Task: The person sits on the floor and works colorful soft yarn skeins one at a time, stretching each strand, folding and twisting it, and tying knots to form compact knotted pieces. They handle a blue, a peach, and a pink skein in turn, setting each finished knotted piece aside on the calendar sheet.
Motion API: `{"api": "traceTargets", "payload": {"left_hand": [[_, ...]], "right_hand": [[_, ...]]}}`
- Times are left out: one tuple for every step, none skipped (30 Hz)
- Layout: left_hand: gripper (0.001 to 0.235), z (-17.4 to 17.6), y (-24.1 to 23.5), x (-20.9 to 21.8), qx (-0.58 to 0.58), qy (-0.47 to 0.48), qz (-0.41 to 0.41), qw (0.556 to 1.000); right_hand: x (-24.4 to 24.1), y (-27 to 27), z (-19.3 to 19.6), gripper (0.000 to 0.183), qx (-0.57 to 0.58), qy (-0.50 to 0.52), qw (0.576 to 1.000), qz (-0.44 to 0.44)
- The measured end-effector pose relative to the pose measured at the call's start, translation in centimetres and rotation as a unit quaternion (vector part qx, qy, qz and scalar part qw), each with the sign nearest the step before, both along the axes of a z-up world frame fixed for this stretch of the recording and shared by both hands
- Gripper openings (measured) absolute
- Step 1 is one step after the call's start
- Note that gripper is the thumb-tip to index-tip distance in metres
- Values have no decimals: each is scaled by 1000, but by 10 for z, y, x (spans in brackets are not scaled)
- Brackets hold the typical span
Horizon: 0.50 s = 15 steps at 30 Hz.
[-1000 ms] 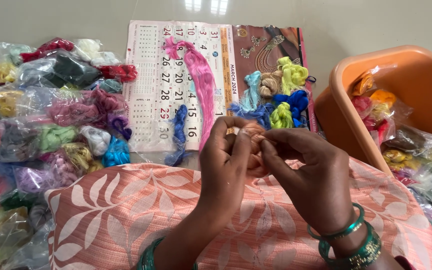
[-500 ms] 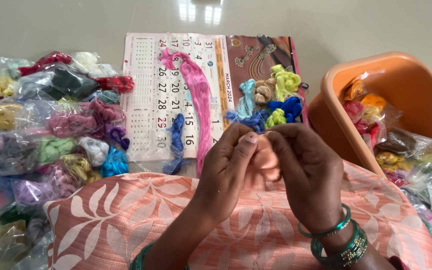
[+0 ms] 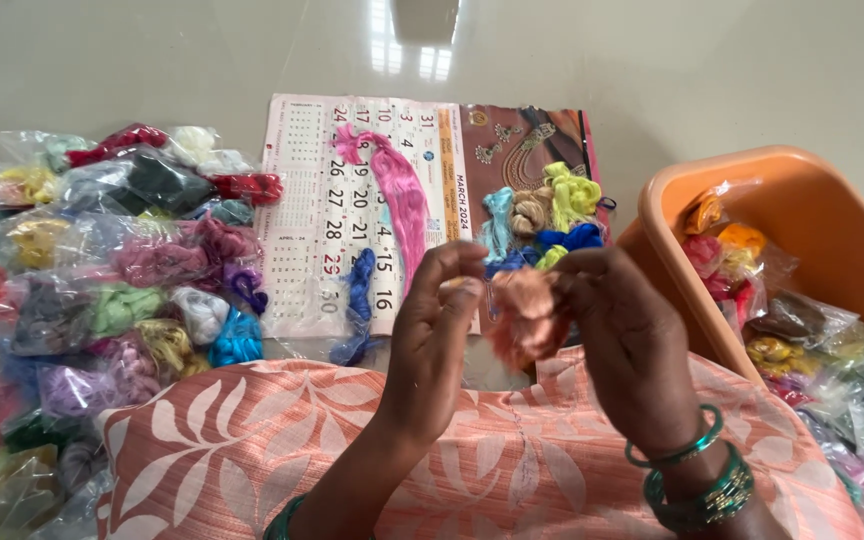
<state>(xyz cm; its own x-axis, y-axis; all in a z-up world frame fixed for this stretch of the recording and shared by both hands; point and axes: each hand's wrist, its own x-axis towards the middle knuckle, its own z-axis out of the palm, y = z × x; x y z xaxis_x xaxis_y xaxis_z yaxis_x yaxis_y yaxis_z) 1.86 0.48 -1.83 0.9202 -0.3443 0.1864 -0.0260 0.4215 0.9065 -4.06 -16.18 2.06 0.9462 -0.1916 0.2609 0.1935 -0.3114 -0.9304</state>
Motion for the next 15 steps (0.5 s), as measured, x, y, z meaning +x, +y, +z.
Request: {"api": "traceTargets", "payload": {"left_hand": [[27, 5, 1, -1, 0, -2, 1, 1000], [26, 11, 2, -2, 16, 8, -26, 1000], [27, 16, 3, -3, 32, 17, -54, 998], [27, 7, 0, -4, 32, 15, -54, 998], [24, -2, -2, -5, 41, -24, -59, 997], [24, -11, -4, -6, 50, -63, -64, 995], [24, -15, -6, -5, 49, -63, -65, 995], [24, -19, -7, -5, 28, -20, -78, 996], [24, -22, -8, -4, 6, 23, -90, 996], [24, -23, -8, -4, 4, 21, -89, 996], [26, -24, -7, -4, 18, 17, -87, 996], [28, -25, -6, -3, 32, 13, -84, 996], [28, -20, -1, -1, 32, 11, -83, 996], [34, -16, 3, 1, 100, -12, -57, 993], [42, -12, 8, 3, 168, -34, -30, 985]], "right_hand": [[0, 4, 0, 15, 0, -2, 1000, 1], [1, 8, -1, 15, 14, 20, 1000, 15], [1, 11, -1, 15, 28, 41, 998, 28], [2, 12, -3, 15, 27, 39, 998, 28], [2, 12, -4, 14, 6, 70, 997, -16], [3, 13, -6, 13, -16, 101, 993, -59], [5, 9, -12, 13, -17, 101, 993, -60], [6, 6, -17, 13, 23, 110, 992, -53], [8, 2, -22, 13, 62, 119, 990, -46], [10, 0, -20, 13, 61, 117, 990, -46], [12, -2, -16, 15, 18, 125, 990, -55], [15, -4, -13, 17, -24, 133, 989, -64], [19, -18, -16, 17, -25, 130, 989, -64], [23, -31, -18, 17, -41, 70, 995, -50], [28, -45, -21, 16, -57, 11, 998, -34]]}}
